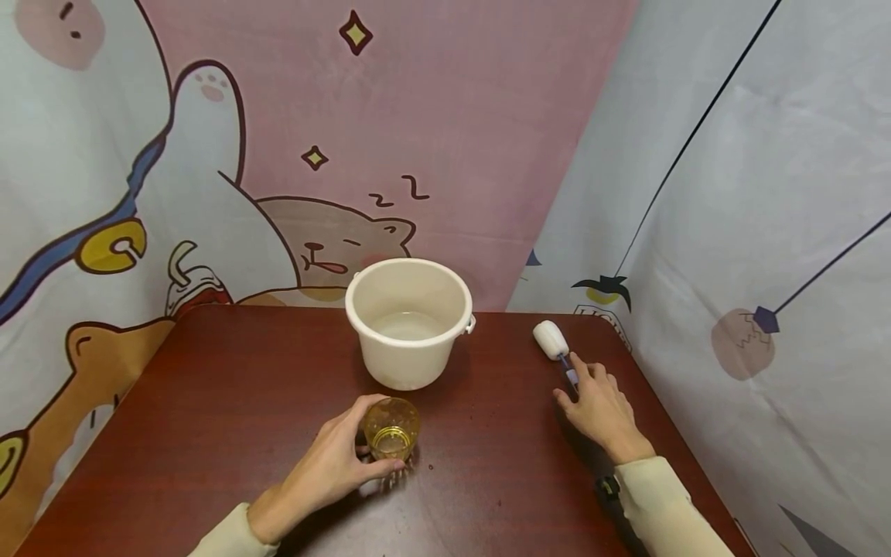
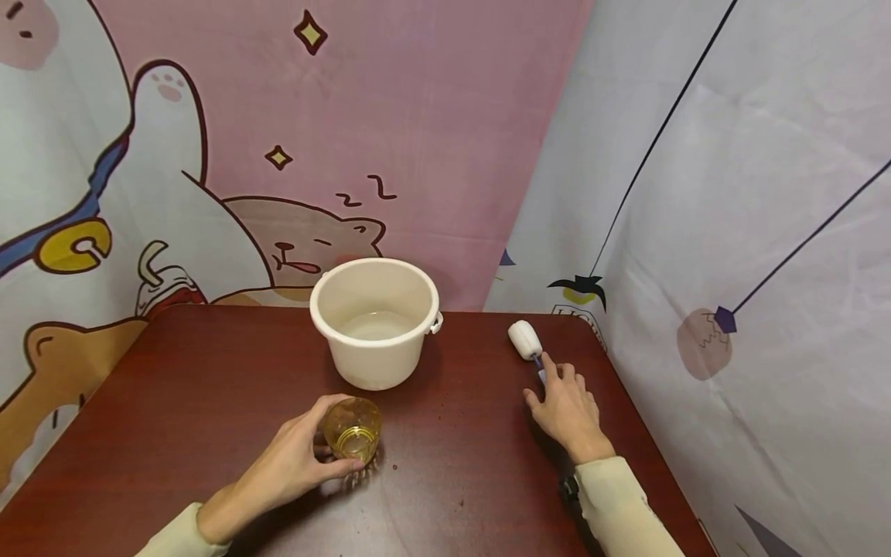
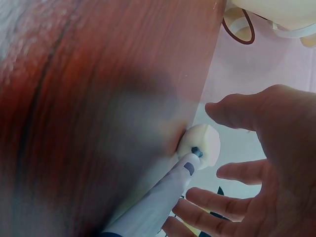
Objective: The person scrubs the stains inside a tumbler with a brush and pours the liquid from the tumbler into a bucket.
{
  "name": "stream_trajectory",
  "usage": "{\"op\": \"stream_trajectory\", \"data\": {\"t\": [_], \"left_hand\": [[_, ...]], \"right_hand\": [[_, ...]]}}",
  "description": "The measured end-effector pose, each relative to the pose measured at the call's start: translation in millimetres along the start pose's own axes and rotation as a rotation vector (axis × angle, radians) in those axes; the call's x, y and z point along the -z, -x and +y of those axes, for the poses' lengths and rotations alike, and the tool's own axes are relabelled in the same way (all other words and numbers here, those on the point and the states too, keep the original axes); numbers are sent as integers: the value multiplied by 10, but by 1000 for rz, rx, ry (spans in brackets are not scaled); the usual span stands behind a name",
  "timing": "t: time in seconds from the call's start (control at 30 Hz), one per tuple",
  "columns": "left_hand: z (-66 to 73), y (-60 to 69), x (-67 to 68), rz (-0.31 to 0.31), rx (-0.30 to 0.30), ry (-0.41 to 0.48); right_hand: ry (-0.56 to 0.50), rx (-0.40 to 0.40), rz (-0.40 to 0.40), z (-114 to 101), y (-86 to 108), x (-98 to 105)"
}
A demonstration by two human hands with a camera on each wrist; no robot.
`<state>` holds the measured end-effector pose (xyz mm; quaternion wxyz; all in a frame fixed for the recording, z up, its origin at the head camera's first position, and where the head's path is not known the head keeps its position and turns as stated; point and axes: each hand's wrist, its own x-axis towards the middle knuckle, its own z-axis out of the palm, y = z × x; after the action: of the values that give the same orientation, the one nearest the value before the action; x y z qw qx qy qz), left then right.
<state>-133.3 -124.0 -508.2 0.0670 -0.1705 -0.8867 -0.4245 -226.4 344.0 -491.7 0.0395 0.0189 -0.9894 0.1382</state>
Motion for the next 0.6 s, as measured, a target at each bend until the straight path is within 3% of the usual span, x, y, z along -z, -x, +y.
{"op": "stream_trajectory", "data": {"t": [0.23,0.6], "left_hand": [[3,-1,5,-6,18,-7],[-6,2,4,-40,8,118]], "right_hand": [[8,-28,-10,43,-17,1],[16,-53,-34,98,-34,1]]}}
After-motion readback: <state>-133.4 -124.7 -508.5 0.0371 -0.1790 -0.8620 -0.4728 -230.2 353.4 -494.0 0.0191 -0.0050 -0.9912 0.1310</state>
